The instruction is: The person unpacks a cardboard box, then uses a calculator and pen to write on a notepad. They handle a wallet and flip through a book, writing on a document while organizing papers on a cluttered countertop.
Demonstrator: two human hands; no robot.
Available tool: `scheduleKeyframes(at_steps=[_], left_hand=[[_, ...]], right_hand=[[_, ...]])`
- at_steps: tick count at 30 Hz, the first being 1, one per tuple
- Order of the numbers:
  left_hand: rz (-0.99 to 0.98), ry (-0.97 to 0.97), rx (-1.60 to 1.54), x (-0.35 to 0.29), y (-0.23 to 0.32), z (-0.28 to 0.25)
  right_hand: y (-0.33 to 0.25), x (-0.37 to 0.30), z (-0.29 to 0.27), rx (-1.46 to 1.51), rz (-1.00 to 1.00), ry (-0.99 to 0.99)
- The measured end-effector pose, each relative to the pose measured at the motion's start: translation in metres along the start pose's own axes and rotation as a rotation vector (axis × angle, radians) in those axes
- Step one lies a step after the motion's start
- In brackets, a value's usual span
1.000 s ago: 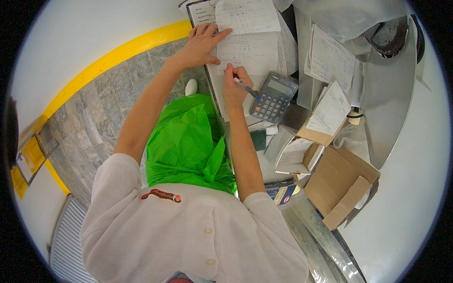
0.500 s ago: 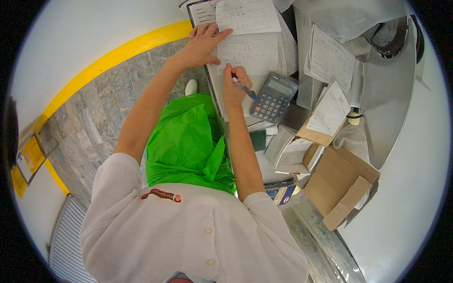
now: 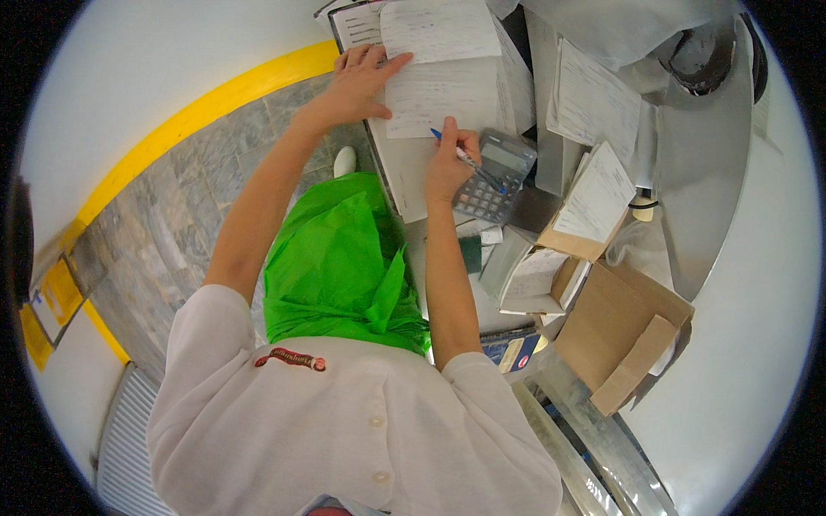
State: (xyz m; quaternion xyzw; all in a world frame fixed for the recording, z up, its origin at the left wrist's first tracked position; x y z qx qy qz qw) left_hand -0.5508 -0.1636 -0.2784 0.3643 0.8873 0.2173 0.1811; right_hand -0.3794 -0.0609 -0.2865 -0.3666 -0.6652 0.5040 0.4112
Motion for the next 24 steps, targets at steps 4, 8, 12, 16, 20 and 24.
scheduleKeyframes(at_steps=[4,8,12,16,20,24], left_hand=[[0.009,-0.012,-0.001,0.0,0.0,-0.001],[0.012,-0.009,0.032,0.0,0.001,0.0],[0.027,0.043,0.004,-0.001,0.0,-0.001],[0.06,0.082,-0.013,-0.002,0.002,-0.004],[0.057,0.074,-0.023,-0.005,0.003,-0.005],[0.044,0.057,-0.015,-0.004,0.003,-0.006]], right_hand=[[0.0,0.004,-0.004,0.062,-0.025,0.036],[-0.009,0.005,0.003,-0.018,-0.082,-0.054],[-0.022,-0.001,0.023,-0.103,-0.111,-0.21],[-0.014,-0.007,0.034,-0.141,-0.177,-0.263],[-0.019,-0.009,0.037,-0.144,-0.214,-0.28],[-0.015,-0.009,0.038,-0.168,-0.267,-0.284]])
Point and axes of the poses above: each hand's wrist, its own x-axis towards the middle knuckle, its own z-axis out of the palm, y = z × x, the point moved 9 cm from there along x, towards the middle knuckle, and after that the axes turned 14 degrees about -z, right-handed, at the moved point
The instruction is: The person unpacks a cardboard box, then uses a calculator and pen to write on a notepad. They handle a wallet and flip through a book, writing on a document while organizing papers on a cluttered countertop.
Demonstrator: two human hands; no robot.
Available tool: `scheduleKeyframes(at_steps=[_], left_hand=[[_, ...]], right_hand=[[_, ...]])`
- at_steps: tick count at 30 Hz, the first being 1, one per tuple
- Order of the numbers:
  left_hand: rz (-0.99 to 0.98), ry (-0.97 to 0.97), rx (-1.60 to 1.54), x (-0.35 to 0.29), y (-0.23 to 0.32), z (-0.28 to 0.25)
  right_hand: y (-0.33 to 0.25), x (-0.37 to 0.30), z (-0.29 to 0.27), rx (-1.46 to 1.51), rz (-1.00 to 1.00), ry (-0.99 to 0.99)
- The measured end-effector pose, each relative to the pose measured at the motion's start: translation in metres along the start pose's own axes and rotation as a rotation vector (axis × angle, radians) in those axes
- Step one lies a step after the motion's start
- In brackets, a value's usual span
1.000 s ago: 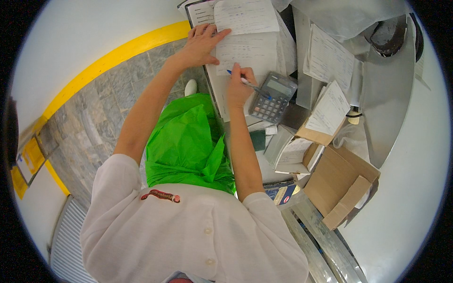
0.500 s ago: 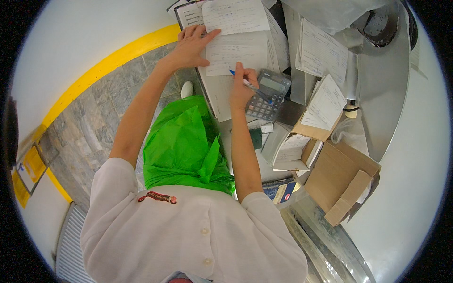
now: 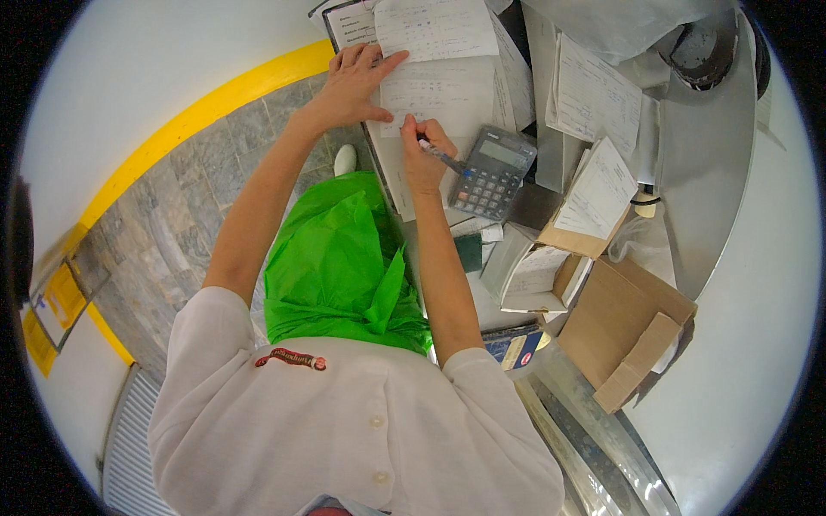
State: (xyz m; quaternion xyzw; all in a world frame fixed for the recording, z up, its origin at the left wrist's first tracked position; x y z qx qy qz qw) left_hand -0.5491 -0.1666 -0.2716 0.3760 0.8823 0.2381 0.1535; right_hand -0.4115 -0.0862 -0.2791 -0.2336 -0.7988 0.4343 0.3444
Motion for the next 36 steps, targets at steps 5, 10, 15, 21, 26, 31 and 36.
scheduleKeyframes(at_steps=[5,10,15,21,26,31,36], left_hand=[[0.008,0.01,-0.011,0.0,0.0,0.0],[0.003,0.026,0.002,0.0,-0.001,0.002],[-0.004,0.004,-0.012,0.0,-0.001,0.002],[0.0,0.034,0.003,-0.001,-0.001,0.001],[-0.012,0.01,0.014,0.0,0.0,0.001],[-0.019,0.005,0.018,0.0,-0.001,0.003],[-0.005,0.027,0.021,0.0,0.0,0.002]], right_hand=[[0.002,-0.001,0.002,-0.027,-0.03,-0.01],[-0.008,0.001,0.002,-0.048,-0.042,-0.013],[-0.011,0.002,0.001,-0.069,-0.044,-0.017],[-0.005,0.0,0.0,-0.077,-0.027,0.007],[0.002,-0.002,-0.003,-0.062,0.023,0.038],[0.001,-0.001,-0.002,-0.069,0.014,0.023],[-0.001,0.0,-0.002,-0.079,-0.008,0.017]])
Point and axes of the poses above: each hand's wrist, its own x-axis towards the middle knuckle, its own z-axis out of the palm, y = z × x, the point moved 9 cm from there along x, towards the middle knuckle, and after that the axes turned 14 degrees about -z, right-handed, at the moved point
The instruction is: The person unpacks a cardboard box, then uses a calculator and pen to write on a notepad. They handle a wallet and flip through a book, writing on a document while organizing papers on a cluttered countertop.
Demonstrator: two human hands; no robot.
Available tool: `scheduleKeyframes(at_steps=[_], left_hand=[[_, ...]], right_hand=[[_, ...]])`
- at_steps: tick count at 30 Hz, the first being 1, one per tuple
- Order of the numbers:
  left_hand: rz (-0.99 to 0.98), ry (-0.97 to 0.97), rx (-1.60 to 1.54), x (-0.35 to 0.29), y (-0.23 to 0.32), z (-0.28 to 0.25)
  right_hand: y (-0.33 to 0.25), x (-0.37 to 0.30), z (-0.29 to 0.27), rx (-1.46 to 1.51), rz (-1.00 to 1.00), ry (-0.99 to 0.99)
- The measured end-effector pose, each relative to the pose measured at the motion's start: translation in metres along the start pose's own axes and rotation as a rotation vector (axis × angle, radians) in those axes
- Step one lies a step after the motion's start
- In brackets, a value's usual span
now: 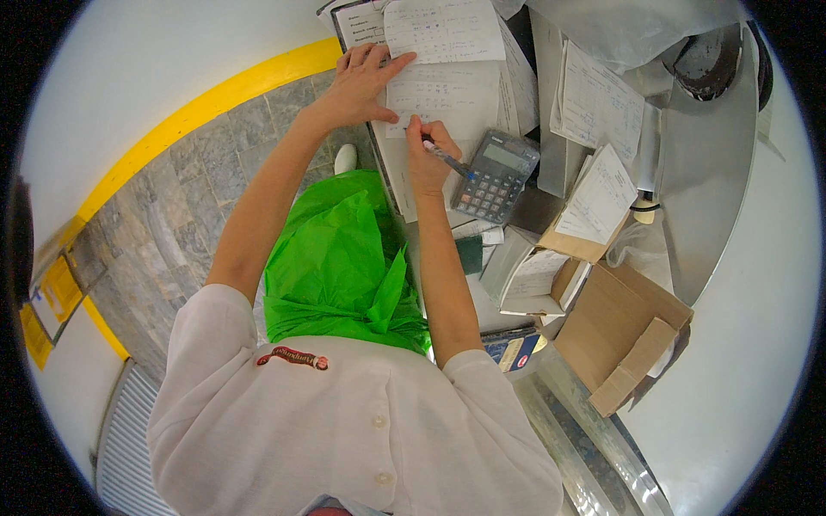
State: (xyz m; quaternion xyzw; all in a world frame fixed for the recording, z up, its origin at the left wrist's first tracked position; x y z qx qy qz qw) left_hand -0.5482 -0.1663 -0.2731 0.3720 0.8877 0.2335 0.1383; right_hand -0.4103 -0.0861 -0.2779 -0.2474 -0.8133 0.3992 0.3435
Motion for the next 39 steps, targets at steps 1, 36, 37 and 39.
scheduleKeyframes(at_steps=[1,36,37,39], left_hand=[[-0.001,-0.003,-0.003,0.0,-0.0002,0.0003],[0.01,0.001,-0.027,-0.0002,-0.0002,0.0009],[0.008,0.0,-0.026,0.0,-0.0006,0.001],[0.007,-0.003,-0.023,0.0001,0.0002,0.0005]], right_hand=[[0.0,-0.0001,0.0006,0.017,0.002,0.001],[-0.0028,0.0001,0.0024,0.034,-0.007,-0.024],[-0.0023,0.0,0.0026,0.02,-0.012,-0.03],[-0.001,0.0001,0.0017,-0.009,-0.022,-0.039]])
Point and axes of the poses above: each hand's wrist, its own x-axis towards the middle knuckle, its own z-axis out of the palm, y = z × x, the point moved 9 cm from there along x, towards the middle knuckle, and after that the axes turned 14 degrees about -z, right-handed, at the moved point
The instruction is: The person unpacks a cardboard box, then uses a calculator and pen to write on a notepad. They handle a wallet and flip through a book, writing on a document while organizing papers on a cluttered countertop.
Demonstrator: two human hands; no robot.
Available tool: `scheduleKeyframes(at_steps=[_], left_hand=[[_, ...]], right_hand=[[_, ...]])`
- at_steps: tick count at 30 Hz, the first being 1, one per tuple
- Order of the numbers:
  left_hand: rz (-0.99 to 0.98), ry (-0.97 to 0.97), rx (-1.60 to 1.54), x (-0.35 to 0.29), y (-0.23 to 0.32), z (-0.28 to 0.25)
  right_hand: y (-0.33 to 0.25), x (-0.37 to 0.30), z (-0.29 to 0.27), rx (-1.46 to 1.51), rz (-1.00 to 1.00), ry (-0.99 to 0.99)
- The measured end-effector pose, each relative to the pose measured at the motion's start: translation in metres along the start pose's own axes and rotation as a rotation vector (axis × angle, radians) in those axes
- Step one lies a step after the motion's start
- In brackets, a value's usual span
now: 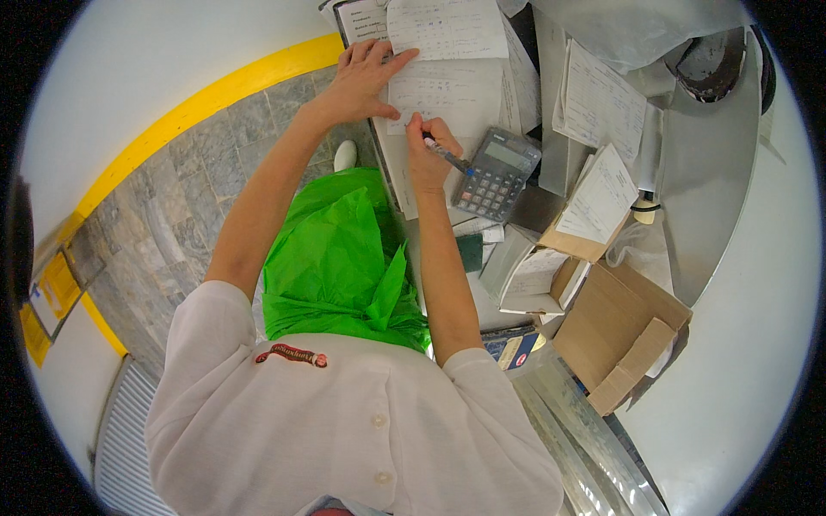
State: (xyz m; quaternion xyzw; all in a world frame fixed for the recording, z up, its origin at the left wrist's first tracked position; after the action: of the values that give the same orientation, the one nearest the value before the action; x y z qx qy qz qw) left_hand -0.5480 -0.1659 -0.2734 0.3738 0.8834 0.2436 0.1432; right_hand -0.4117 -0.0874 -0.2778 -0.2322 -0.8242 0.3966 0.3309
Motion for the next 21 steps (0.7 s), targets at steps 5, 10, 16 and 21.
scheduleKeyframes(at_steps=[5,10,16,21], left_hand=[[-0.008,-0.004,0.005,0.0001,-0.0009,0.0014],[-0.01,-0.008,0.0,-0.0001,-0.0007,0.001],[-0.015,-0.008,0.015,0.0005,-0.0001,0.0002],[-0.018,0.0,0.014,-0.0003,-0.0009,-0.0003]], right_hand=[[-0.0028,0.0017,-0.0024,0.013,-0.014,0.042],[-0.002,0.0013,-0.0019,-0.029,-0.004,0.004],[0.0031,0.0001,-0.0015,0.053,0.042,0.042],[-0.0003,0.0016,-0.0072,0.018,0.017,0.067]])
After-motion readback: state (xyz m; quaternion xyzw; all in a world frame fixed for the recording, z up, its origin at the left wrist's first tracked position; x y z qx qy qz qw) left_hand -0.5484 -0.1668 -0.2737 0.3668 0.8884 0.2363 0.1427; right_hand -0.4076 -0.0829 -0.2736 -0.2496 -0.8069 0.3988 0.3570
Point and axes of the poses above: each hand's wrist, its own x-axis towards the middle knuckle, its own z-axis out of the palm, y = z × x, the point moved 9 cm from there along x, towards the middle knuckle, and after that the axes turned 14 degrees about -z, right-handed, at the moved point
